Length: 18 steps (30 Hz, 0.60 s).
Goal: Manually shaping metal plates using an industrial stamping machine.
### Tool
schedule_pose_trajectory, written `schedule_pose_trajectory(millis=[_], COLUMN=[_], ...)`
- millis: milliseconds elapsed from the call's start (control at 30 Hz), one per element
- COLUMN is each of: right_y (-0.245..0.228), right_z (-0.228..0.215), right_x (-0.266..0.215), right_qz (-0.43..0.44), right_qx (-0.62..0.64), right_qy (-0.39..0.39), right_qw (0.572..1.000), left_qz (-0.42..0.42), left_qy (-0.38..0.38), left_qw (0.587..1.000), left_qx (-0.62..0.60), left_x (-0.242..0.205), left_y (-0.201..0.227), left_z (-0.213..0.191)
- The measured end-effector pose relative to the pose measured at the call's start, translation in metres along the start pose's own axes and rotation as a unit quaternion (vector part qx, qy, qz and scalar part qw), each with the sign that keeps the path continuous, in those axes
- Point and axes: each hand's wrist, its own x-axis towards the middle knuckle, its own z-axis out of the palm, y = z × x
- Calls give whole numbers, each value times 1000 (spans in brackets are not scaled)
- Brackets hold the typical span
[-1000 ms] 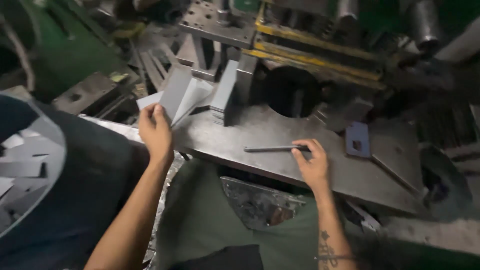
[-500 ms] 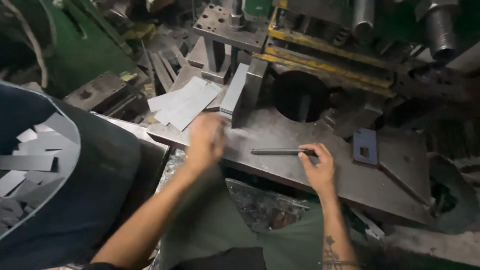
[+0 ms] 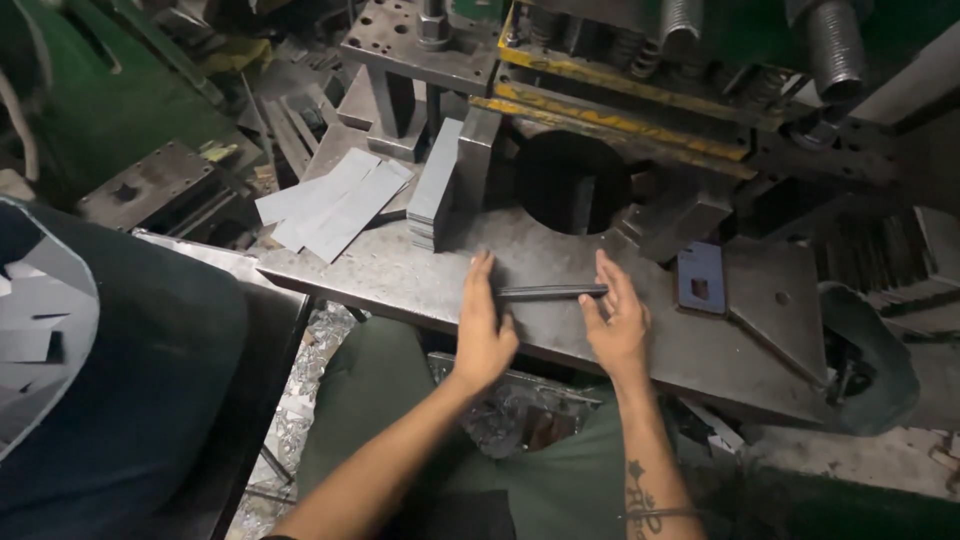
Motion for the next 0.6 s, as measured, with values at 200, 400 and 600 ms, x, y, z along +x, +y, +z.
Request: schedule_pose_trajectory(millis=[200, 400, 600], right_y=[12, 33, 27], right_z=[0, -2, -6], right_x=[1, 5, 5], right_qz=[9, 4, 5], right_qx=[23, 71, 131], right_qy=[-21, -35, 15], right_qw=[999, 997, 991], left_qz=[17, 47, -139], left_qy=[-180, -197, -6], left_qw=[958, 945, 990], left_qx=[222, 256, 0], left_x=[25, 31, 26], left_y=[-37, -44, 41], left_z=[-22, -38, -102])
